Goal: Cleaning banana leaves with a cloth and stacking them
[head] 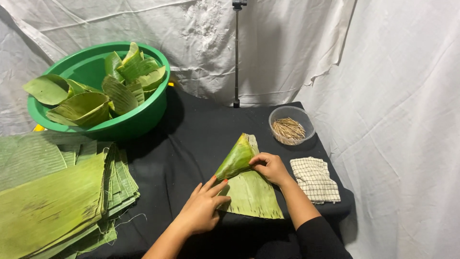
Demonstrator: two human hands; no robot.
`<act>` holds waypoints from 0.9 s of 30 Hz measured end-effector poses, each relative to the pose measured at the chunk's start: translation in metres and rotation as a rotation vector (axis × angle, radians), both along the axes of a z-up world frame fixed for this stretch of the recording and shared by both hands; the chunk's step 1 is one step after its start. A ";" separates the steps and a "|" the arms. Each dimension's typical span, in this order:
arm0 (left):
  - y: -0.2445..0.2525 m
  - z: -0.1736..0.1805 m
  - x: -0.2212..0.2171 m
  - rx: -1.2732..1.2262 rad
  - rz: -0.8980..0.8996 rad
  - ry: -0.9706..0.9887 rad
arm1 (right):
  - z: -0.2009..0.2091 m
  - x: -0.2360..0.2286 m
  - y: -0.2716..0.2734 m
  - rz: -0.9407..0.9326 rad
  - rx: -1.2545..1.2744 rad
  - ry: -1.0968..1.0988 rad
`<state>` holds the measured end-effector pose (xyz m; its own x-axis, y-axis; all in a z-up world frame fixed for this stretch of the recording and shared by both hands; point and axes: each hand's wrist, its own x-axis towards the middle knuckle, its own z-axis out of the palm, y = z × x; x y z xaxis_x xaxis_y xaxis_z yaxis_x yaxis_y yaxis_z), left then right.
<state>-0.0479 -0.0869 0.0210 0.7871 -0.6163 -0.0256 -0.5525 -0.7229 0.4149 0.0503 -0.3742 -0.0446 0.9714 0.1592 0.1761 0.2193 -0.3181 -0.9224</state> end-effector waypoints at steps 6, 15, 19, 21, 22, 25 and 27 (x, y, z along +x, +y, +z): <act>0.009 -0.030 0.005 -0.005 -0.088 -0.386 | 0.002 -0.001 0.001 0.017 0.013 0.039; 0.015 -0.035 0.032 -0.226 0.008 -0.277 | 0.001 0.006 -0.009 0.089 -0.093 0.069; 0.017 -0.020 0.042 -0.327 0.098 -0.153 | 0.010 0.012 -0.017 0.168 0.047 0.311; 0.018 -0.017 0.048 -0.234 0.238 0.116 | 0.003 0.016 -0.022 0.277 0.156 0.307; 0.020 -0.018 0.050 -0.234 0.239 0.115 | -0.025 0.025 -0.033 0.278 0.156 0.306; 0.024 -0.028 0.063 -0.354 0.381 0.282 | -0.054 0.035 -0.046 0.307 0.354 0.169; 0.026 -0.049 0.077 -0.420 0.473 0.349 | -0.006 0.015 -0.032 0.388 0.203 0.044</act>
<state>0.0292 -0.0606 -0.0279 0.9612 -0.2247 -0.1601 -0.0043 -0.5925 0.8056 0.0658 -0.4063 -0.0504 0.8538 0.4801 0.2013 0.2461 -0.0314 -0.9687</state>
